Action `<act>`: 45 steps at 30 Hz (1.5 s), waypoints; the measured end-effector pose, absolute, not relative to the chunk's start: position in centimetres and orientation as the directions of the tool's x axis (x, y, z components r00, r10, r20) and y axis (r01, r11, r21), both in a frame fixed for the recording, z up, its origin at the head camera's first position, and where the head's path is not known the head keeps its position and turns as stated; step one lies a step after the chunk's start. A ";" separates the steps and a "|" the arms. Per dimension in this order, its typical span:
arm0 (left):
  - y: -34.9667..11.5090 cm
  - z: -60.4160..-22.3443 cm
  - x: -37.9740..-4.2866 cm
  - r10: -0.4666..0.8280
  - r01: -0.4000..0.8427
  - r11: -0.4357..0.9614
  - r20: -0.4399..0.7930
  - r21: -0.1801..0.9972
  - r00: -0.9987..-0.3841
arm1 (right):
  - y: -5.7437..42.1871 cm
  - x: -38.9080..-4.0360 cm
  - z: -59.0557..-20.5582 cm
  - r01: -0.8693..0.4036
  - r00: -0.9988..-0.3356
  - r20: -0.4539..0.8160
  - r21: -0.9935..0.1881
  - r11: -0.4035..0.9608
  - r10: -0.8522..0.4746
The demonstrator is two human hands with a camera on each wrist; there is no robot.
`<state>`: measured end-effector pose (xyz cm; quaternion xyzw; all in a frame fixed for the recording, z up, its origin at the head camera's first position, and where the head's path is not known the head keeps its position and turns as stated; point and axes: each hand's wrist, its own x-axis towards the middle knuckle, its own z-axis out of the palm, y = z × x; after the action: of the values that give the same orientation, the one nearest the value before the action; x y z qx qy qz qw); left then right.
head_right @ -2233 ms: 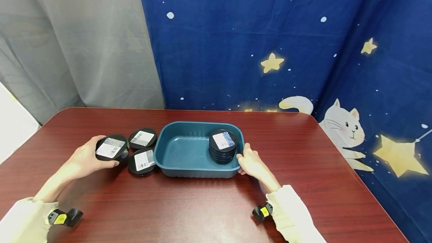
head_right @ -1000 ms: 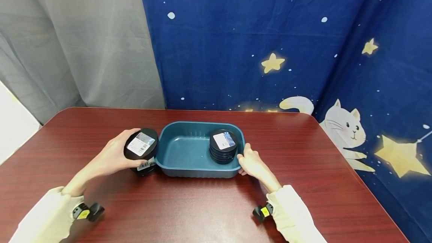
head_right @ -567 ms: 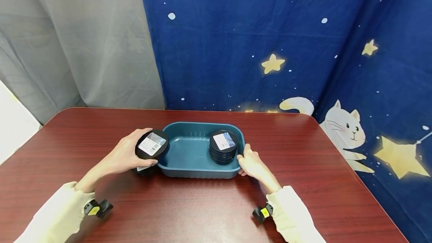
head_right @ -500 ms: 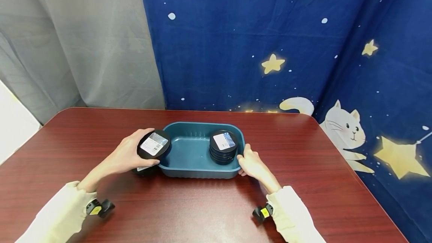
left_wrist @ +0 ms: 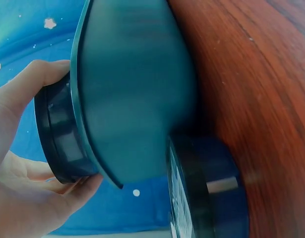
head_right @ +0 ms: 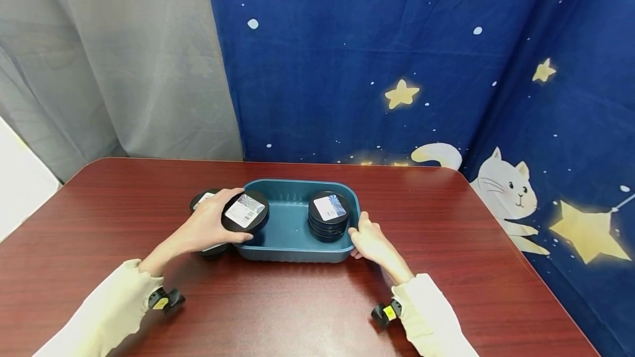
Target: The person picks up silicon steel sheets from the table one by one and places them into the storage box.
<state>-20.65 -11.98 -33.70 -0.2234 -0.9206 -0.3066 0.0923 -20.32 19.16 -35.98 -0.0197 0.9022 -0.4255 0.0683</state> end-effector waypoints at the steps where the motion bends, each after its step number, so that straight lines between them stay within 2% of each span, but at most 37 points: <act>1: -11.8 -33.7 -20.7 0.356 0.467 0.710 0.303 0.527 -0.884 | 19.2 -20.3 -36.0 0.022 -0.990 -0.106 -0.770 0.637 -0.093; 18: -9.5 -34.2 -21.8 0.419 0.506 0.698 0.284 0.506 -0.862 | 19.2 -20.3 -36.0 0.025 -0.989 -0.111 -0.771 0.637 -0.094; 31: -8.0 -34.3 -22.5 0.363 0.415 0.761 0.203 0.499 -0.909 | 19.2 -20.3 -36.0 0.030 -0.989 -0.113 -0.772 0.634 -0.091; 45: -6.8 -34.4 -23.4 0.309 0.334 0.845 0.129 0.417 -0.942 | 19.2 -20.4 -36.2 0.025 -0.990 -0.110 -0.768 0.640 -0.092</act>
<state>-23.39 -6.81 -34.38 -0.1676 -0.9601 -0.2220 0.0285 -20.41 19.18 -36.17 -0.0186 0.9029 -0.4237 0.0694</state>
